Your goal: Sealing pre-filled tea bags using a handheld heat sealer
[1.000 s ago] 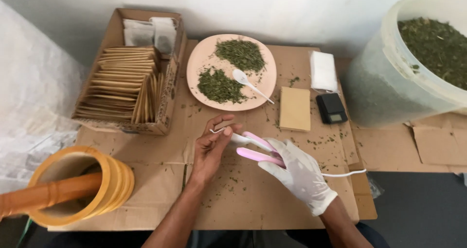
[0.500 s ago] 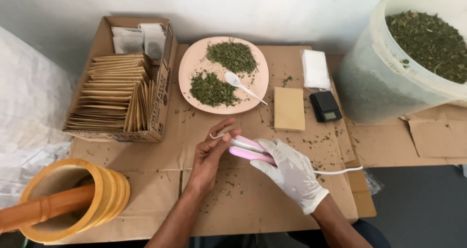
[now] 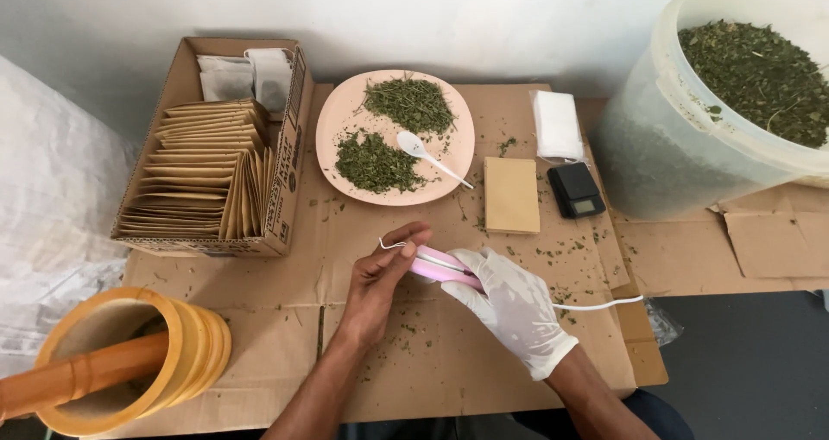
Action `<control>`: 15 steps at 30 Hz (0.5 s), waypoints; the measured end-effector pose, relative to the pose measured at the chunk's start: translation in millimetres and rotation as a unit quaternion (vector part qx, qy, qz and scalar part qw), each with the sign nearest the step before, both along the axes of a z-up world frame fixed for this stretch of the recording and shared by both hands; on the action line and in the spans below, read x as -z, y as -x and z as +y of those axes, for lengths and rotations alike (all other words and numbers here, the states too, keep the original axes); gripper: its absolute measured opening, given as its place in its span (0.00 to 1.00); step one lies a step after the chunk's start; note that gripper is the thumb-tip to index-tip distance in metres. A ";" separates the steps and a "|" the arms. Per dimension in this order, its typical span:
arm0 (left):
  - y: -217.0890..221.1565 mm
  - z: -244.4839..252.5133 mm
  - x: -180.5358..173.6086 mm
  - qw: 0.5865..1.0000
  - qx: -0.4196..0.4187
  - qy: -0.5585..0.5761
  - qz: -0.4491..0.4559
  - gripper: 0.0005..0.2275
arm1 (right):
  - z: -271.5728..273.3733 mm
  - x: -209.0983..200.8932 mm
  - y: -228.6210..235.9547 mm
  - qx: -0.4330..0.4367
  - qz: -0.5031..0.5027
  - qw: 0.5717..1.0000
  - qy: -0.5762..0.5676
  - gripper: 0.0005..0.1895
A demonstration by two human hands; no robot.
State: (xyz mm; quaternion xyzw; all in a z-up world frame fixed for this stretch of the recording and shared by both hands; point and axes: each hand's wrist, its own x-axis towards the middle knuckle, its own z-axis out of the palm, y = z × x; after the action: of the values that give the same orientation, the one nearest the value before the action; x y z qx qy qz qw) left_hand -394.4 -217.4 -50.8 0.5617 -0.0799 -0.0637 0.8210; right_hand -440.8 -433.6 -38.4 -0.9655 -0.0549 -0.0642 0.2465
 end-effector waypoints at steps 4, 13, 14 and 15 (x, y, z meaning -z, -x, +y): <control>0.6 0.7 -1.5 1.000 0.000 0.001 0.010 0.17 | -1.2 6.7 -0.5 -0.001 -0.021 1.000 0.006 0.27; 1.7 0.0 -3.4 1.000 -0.006 -0.002 0.028 0.16 | 1.6 4.4 -0.8 0.001 -0.049 0.999 0.007 0.24; 0.4 0.7 -1.8 1.000 -0.006 -0.002 0.027 0.16 | 0.8 4.8 -1.1 0.002 -0.050 0.999 0.007 0.24; -0.1 1.6 0.1 1.000 -0.009 -0.007 0.027 0.16 | 0.1 5.4 -1.1 0.004 -0.044 0.999 -0.005 0.24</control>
State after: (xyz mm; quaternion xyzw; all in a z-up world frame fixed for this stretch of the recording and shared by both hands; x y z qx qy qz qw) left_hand -394.2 -215.8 -50.9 0.5661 -0.0523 -0.0719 0.8196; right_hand -439.7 -433.6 -43.8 -0.9606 -0.0611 -0.1075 0.2488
